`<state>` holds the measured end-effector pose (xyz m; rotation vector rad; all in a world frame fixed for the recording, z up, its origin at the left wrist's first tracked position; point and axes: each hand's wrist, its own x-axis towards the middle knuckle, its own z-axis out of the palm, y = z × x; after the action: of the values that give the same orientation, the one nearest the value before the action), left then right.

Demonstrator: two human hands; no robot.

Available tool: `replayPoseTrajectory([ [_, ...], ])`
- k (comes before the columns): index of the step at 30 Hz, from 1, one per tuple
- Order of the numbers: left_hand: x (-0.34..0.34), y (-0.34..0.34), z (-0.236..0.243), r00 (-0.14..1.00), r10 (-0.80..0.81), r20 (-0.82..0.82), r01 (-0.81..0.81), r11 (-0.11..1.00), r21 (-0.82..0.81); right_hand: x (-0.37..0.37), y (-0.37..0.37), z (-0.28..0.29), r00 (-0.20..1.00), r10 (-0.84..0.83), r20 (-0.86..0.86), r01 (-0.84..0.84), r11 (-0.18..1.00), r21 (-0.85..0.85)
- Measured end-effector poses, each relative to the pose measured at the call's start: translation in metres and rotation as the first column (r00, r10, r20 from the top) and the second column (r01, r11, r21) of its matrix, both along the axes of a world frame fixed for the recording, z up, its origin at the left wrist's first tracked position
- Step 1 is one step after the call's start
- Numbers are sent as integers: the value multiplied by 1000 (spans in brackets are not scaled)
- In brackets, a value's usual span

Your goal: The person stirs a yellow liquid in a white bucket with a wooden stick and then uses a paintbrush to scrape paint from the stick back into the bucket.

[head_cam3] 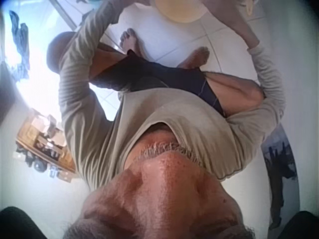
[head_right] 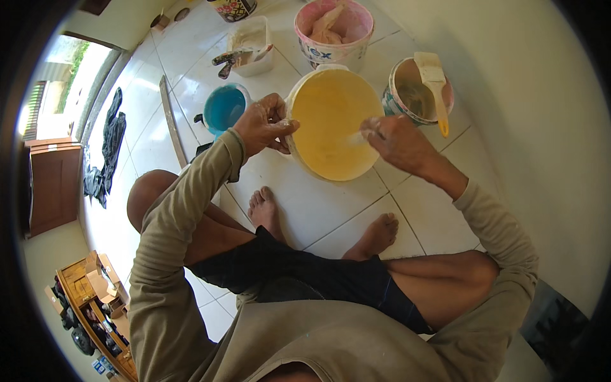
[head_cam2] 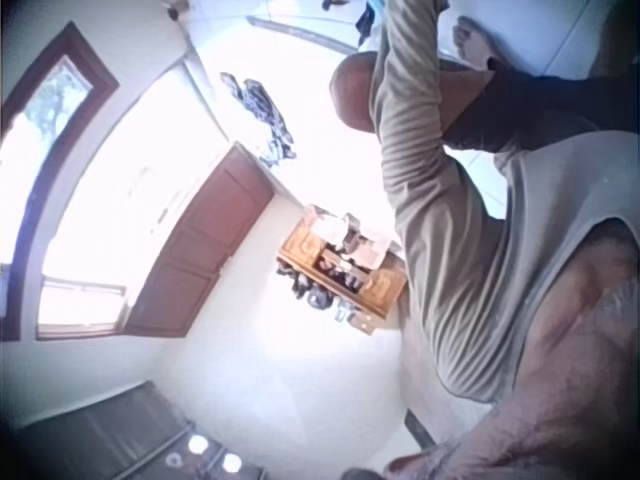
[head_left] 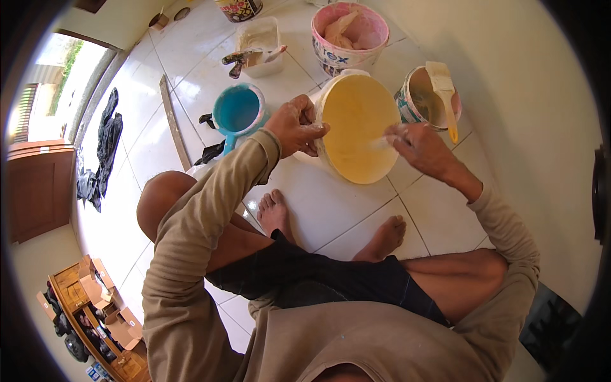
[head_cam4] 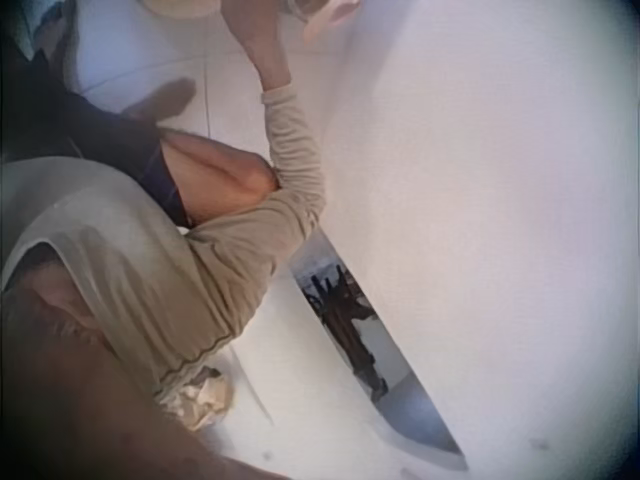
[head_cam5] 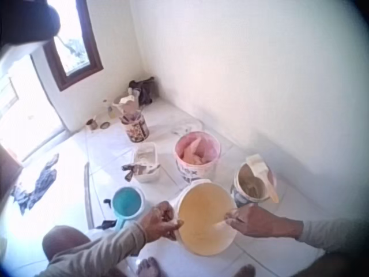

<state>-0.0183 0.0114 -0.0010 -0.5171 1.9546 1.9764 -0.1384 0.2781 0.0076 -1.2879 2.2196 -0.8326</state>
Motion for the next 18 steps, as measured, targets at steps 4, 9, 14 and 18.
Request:
replayPoseTrajectory([
  [4,-1,0,-1,1000,-20,4,20,999,-26,-9,0,-1,993,-73,-93,74,997,9],
  [9,-2,1,2,1000,-11,6,11,1000,-13,-4,0,-6,996,-74,45,75,997,-13],
  [14,-1,0,-3,1000,-3,-10,3,1000,-23,-8,3,-12,990,73,-119,-74,997,-4],
  [18,-2,1,1,1000,-10,5,10,1000,-23,-7,-3,-1,995,-96,-26,97,995,24],
])
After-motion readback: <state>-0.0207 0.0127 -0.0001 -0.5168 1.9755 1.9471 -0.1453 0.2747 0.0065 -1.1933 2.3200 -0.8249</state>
